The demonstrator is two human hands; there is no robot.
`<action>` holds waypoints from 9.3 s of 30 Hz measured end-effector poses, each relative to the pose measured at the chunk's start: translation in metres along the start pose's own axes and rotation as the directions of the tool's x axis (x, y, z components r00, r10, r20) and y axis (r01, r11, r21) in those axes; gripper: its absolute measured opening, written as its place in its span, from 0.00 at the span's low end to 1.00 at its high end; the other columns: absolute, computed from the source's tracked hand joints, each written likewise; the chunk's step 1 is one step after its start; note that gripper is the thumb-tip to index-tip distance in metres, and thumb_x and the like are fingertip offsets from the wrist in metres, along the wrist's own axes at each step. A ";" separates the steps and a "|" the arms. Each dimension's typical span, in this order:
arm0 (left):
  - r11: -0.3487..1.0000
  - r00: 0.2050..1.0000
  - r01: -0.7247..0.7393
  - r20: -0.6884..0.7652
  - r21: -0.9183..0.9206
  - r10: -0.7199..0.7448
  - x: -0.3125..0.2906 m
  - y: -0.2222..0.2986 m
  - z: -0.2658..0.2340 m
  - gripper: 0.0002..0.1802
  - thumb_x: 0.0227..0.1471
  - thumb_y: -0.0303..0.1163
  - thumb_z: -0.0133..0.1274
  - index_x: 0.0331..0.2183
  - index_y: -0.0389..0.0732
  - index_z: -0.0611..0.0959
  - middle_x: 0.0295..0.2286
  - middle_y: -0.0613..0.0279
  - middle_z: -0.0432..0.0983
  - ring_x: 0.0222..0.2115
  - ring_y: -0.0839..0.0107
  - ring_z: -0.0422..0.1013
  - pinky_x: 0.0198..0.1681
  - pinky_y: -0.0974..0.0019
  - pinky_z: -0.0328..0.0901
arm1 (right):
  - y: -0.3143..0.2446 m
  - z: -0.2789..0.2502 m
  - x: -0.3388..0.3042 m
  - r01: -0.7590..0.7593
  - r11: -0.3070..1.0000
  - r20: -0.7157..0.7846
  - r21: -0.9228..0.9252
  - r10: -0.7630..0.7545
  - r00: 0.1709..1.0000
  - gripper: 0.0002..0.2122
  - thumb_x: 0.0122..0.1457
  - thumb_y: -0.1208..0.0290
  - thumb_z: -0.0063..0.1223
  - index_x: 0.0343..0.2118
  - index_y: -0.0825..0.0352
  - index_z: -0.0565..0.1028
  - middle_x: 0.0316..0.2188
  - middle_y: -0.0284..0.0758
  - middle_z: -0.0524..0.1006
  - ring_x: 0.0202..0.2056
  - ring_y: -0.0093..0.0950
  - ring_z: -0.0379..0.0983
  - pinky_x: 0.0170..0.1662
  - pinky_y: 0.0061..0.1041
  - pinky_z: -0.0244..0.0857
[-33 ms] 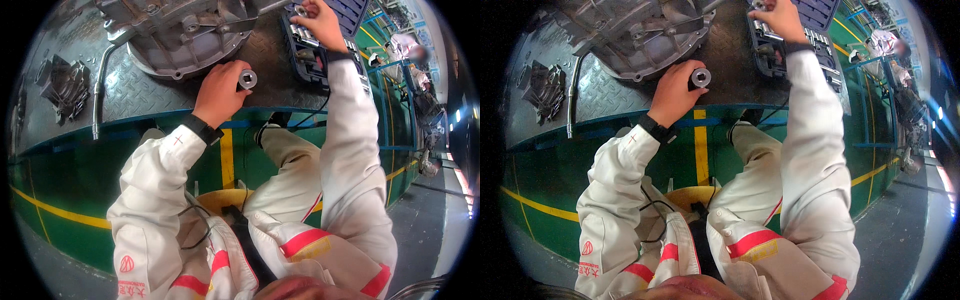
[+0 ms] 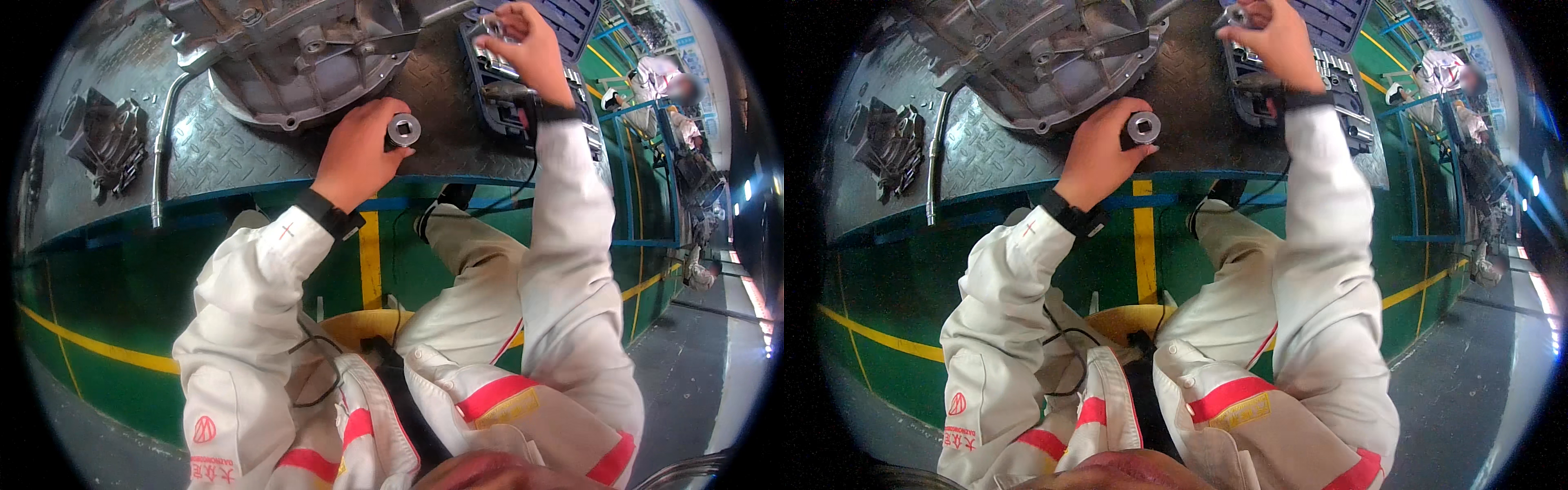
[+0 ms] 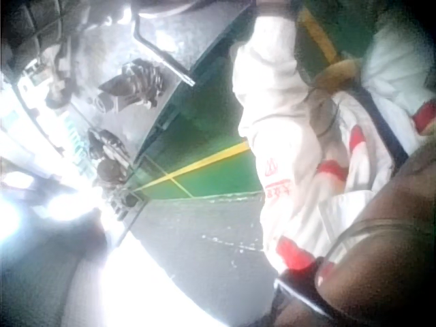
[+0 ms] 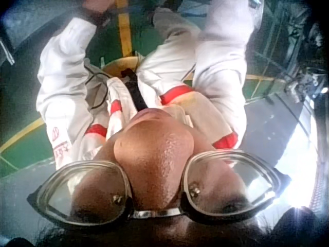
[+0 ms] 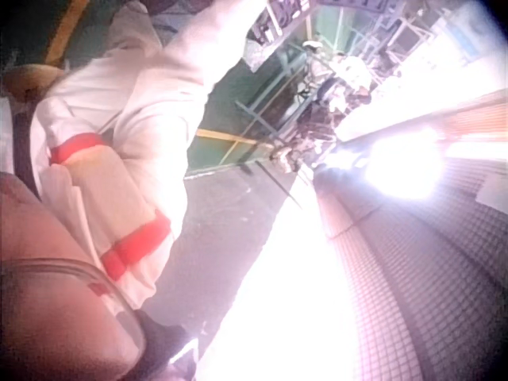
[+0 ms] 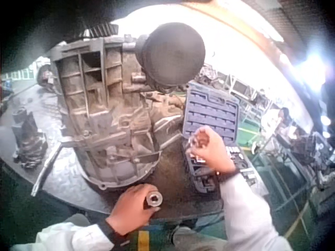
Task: The person disassembles and handles various metallic transmission components on a workbench, including a larger housing and smaller internal gears and shafts.
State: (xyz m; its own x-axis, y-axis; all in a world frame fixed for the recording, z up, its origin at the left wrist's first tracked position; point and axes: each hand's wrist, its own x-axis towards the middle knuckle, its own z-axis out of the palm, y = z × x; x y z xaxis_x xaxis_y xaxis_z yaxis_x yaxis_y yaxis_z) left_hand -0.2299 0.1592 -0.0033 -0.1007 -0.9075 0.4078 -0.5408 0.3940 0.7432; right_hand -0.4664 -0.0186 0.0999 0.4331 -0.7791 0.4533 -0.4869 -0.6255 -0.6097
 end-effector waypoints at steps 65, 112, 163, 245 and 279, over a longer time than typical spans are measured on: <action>0.567 0.957 0.226 0.070 -0.792 -0.283 -0.021 0.035 -0.026 0.27 0.53 0.21 0.65 0.54 0.35 0.78 0.45 0.55 0.79 0.45 0.67 0.77 0.51 0.63 0.75 | -0.090 0.076 -0.142 -0.108 0.504 0.031 0.857 0.160 0.987 0.21 0.58 0.83 0.63 0.55 0.71 0.73 0.53 0.45 0.79 0.50 0.28 0.79 0.53 0.25 0.76; 0.990 0.990 0.116 0.094 -0.075 -0.108 -0.008 -0.011 0.002 0.31 0.42 0.27 0.73 0.51 0.41 0.82 0.42 0.52 0.84 0.41 0.61 0.81 0.45 0.64 0.75 | -0.045 0.052 -0.140 -0.489 0.261 0.320 0.832 0.493 0.809 0.17 0.67 0.60 0.57 0.47 0.73 0.78 0.41 0.42 0.84 0.41 0.34 0.83 0.42 0.26 0.80; 0.955 0.982 0.139 0.161 -0.262 -0.099 -0.004 -0.031 0.008 0.26 0.50 0.27 0.68 0.52 0.36 0.81 0.44 0.56 0.83 0.44 0.67 0.79 0.52 0.64 0.72 | -0.050 0.074 -0.123 -0.253 0.863 0.292 0.437 0.130 0.947 0.23 0.57 0.86 0.61 0.58 0.74 0.73 0.50 0.42 0.80 0.51 0.28 0.79 0.57 0.27 0.73; 0.982 0.984 0.178 -0.006 -0.065 -0.178 -0.005 0.005 -0.029 0.15 0.52 0.21 0.55 0.42 0.29 0.84 0.34 0.41 0.83 0.37 0.53 0.82 0.39 0.59 0.74 | -0.089 0.089 -0.117 -0.273 0.948 0.196 0.164 0.240 0.951 0.15 0.49 0.76 0.70 0.40 0.74 0.79 0.30 0.36 0.83 0.32 0.18 0.79 0.37 0.22 0.73; 0.989 0.989 0.143 0.031 -0.041 -0.142 -0.003 -0.002 -0.020 0.14 0.52 0.22 0.55 0.42 0.31 0.84 0.35 0.42 0.83 0.39 0.50 0.81 0.40 0.58 0.73 | -0.085 0.085 -0.119 -0.245 0.955 0.161 0.167 0.219 0.962 0.15 0.49 0.76 0.71 0.39 0.74 0.79 0.29 0.37 0.83 0.32 0.19 0.79 0.37 0.22 0.73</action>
State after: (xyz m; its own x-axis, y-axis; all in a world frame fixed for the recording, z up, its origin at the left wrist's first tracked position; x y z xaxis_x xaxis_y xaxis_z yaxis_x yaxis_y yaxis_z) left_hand -0.2122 0.1637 0.0046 -0.0486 -0.9582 0.2818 -0.5148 0.2658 0.8151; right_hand -0.4119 0.1312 0.0428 0.4325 -0.8796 0.1981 -0.4443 -0.3991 -0.8021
